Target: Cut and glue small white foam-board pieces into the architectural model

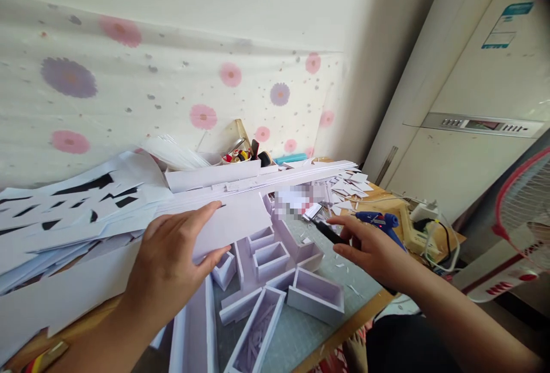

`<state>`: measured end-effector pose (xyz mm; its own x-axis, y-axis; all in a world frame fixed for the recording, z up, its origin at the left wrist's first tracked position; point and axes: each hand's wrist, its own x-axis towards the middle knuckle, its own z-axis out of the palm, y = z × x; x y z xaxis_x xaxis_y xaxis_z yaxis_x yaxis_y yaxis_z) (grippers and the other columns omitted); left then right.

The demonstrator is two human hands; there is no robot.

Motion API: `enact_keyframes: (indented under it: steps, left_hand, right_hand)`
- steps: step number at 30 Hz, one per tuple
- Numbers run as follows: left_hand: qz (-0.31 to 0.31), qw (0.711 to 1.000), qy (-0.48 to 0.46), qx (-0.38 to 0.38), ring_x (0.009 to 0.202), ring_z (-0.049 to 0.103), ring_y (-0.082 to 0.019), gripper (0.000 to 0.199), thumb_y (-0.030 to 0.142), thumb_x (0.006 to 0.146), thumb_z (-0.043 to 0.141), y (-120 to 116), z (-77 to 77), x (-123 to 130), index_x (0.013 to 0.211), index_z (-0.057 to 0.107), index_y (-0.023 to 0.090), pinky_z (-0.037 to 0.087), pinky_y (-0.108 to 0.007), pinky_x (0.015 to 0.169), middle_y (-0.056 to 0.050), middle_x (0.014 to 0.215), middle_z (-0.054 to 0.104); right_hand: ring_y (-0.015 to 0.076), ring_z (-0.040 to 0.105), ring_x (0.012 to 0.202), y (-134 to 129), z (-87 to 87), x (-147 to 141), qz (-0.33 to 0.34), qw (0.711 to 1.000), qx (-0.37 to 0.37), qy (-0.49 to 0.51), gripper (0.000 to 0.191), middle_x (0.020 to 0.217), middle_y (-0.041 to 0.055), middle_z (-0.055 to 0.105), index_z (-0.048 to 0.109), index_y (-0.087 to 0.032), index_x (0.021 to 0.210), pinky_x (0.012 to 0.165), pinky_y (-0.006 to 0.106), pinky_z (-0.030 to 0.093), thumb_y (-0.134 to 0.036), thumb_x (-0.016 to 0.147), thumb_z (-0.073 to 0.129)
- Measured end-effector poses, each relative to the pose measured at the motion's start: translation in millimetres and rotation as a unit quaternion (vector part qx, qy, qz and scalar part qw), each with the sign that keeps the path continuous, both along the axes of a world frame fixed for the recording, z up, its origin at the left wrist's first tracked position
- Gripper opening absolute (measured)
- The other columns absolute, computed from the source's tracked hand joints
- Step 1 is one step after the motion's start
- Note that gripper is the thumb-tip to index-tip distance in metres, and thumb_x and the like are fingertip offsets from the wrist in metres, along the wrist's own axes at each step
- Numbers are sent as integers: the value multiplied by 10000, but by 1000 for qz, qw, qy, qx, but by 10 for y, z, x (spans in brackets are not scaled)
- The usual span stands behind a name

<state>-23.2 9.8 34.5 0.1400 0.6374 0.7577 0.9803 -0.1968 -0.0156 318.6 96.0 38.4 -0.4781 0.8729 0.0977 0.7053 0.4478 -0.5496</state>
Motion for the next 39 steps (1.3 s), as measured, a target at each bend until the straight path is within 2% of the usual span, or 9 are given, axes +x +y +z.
enact_keyframes:
  steps: [2, 5, 9, 13, 16, 18, 20, 29, 39]
  left_hand:
    - [-20, 1000, 8, -9, 1071, 669, -313, 526, 277, 870, 654, 19, -80, 3, 1354, 457, 219, 508, -465, 942, -121, 1187, 696]
    - [-46, 999, 14, -14, 1120, 642, -302, 603, 258, 872, 663, 26, -160, 10, 1410, 396, 212, 508, -433, 964, -123, 1232, 674]
    - [-69, 997, 12, -16, 1114, 637, -298, 660, 263, 865, 679, 2, -178, 35, 1440, 358, 208, 514, -428, 962, -121, 1249, 667]
    - [-100, 995, 5, -25, 1117, 635, -287, 672, 251, 856, 699, -43, -142, 106, 1436, 361, 211, 513, -428, 967, -122, 1255, 662]
    - [-124, 992, 5, -7, 1089, 644, -274, 662, 217, 859, 695, -68, -116, 156, 1433, 365, 205, 520, -422, 952, -129, 1233, 668]
    - [-136, 991, 1, -3, 1076, 648, -274, 664, 220, 866, 689, -77, -110, 169, 1439, 355, 204, 523, -429, 943, -133, 1223, 670]
    - [-134, 991, -7, -14, 1073, 651, -275, 661, 234, 864, 693, -82, -110, 170, 1436, 363, 218, 525, -432, 940, -127, 1225, 670]
    - [-118, 991, -45, -42, 1102, 659, -293, 678, 335, 839, 719, -57, -127, 125, 1423, 379, 286, 542, -447, 951, -88, 1254, 676]
    - [-81, 991, -100, -33, 1176, 637, -302, 623, 398, 860, 682, -36, -21, 57, 1398, 402, 256, 531, -454, 987, -98, 1277, 675]
  right_hand:
    - [252, 633, 809, 198, -95, 111, -4, 994, 9, -111, 377, 908, 76, 694, 625, -228, 1220, 738, 351, 444, -321, 855, 614]
    - [287, 648, 807, 350, -251, 151, 7, 989, 11, -147, 307, 894, 104, 718, 680, -207, 1104, 736, 378, 443, -259, 802, 668]
    - [291, 641, 878, 349, -217, -16, 23, 995, 17, -92, 220, 953, 133, 709, 704, -170, 997, 799, 409, 462, -212, 784, 672]
    - [196, 645, 926, 203, 8, -438, 67, 995, -32, 73, 393, 1030, 94, 683, 570, -178, 1254, 796, 338, 528, -420, 992, 403]
    - [148, 625, 758, 98, 94, -812, 164, 880, -261, 360, 446, 858, 27, 630, 626, -172, 1081, 679, 293, 562, -561, 863, 630]
    - [107, 564, 627, 69, 83, -1006, 176, 806, -354, 440, 423, 732, -15, 576, 633, -163, 879, 562, 238, 542, -548, 759, 760]
    - [80, 516, 557, 65, 43, -1131, 170, 768, -395, 474, 420, 665, -35, 553, 611, -160, 798, 498, 196, 507, -516, 711, 815]
    - [103, 558, 548, 75, -12, -1238, 175, 727, -441, 495, 460, 693, -20, 617, 634, -165, 871, 419, 207, 508, -494, 645, 864]
    - [85, 549, 572, -7, 140, -1270, 133, 714, -343, 596, 414, 673, -51, 624, 594, -202, 758, 553, 211, 480, -448, 595, 884]
